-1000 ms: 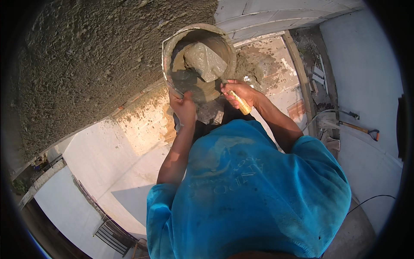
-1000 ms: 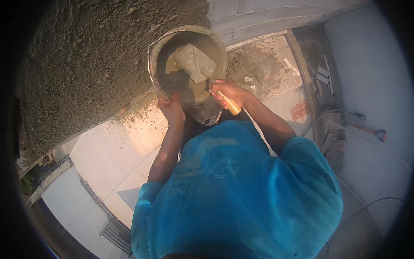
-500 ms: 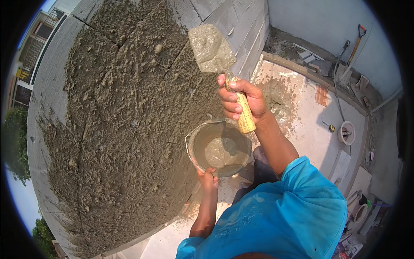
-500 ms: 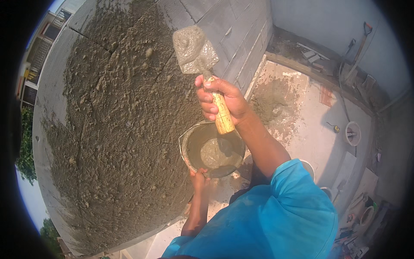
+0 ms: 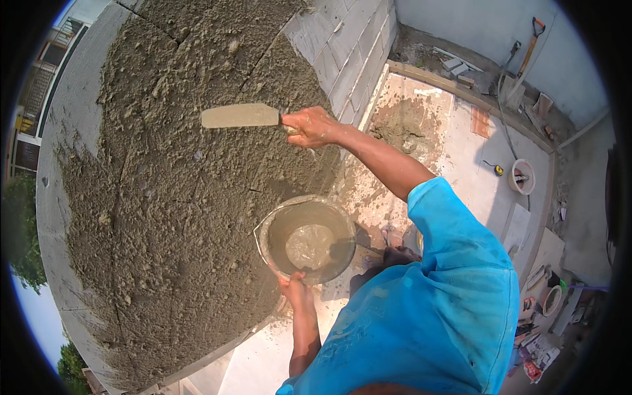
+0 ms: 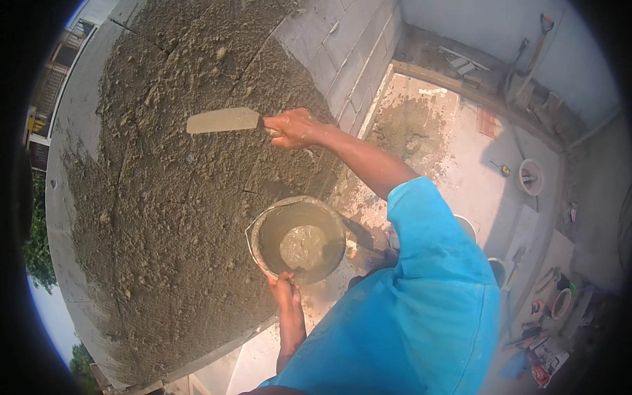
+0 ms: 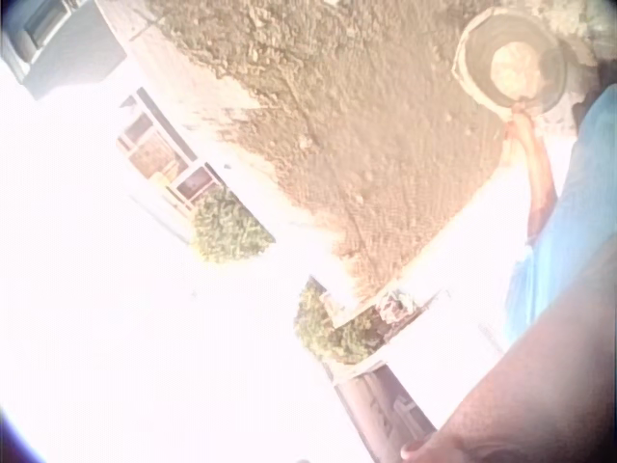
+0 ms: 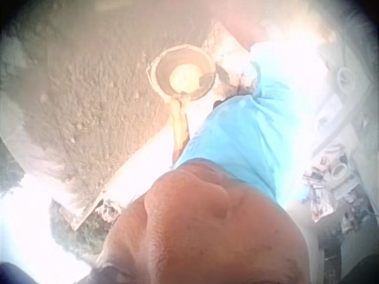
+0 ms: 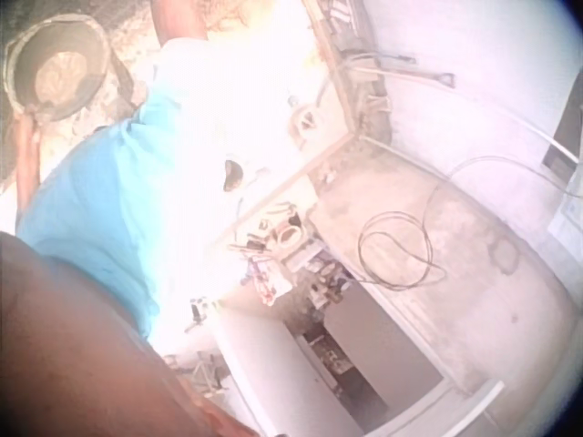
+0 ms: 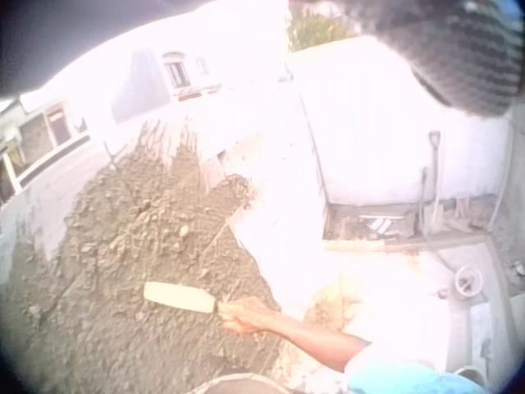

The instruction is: The person scoops wet cement from a bucket with a trowel and spreads it onto a block wall. They repeatedly transfer cement from the bucket to the wall, smoothing the surface as they work.

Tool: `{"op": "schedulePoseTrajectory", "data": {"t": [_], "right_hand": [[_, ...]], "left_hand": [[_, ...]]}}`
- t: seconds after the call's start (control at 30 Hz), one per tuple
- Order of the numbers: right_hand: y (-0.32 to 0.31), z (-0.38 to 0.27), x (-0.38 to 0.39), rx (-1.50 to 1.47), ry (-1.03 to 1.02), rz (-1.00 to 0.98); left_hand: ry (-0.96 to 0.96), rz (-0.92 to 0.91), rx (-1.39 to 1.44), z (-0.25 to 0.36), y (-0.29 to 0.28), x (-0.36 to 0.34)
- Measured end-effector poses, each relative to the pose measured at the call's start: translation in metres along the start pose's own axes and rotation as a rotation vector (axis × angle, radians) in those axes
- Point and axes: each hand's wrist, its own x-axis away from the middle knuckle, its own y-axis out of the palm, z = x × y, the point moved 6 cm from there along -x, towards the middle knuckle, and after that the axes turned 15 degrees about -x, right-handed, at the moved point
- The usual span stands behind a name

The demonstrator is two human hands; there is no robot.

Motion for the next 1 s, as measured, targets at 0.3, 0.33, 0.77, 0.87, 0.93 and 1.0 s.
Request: {"op": "schedulePoseTrajectory", "data": {"t": [0.3, 0.33, 0.77, 0.87, 0.93, 1.0], "right_hand": [[0.082, 0.069, 0.250, -0.266, 0.892, -0.516], [0.093, 0.072, 0.263, -0.559, 1.110, -0.531], [-0.008, -0.010, 0.211, -2.452, 0.644, -0.057], [-0.080, -0.030, 0.146, -2.343, 0.137, 0.040], [-0.132, -0.051, 0.108, -2.040, -0.017, 0.251], [-0.175, -0.061, 0.071, -1.580, -0.024, 0.537]], "left_hand": [[0.376, -0.148, -0.253, 0.033, 0.148, 0.013], [0.679, -0.224, -0.244, 0.054, 0.163, 0.031], [-0.061, -0.282, 0.293, 0.065, 0.213, -0.028], [-0.095, -0.237, 0.216, 0.046, 0.189, -0.028], [-0.075, -0.153, 0.074, 0.040, 0.157, -0.022], [-0.029, -0.038, -0.036, 0.039, 0.126, -0.010]]}}
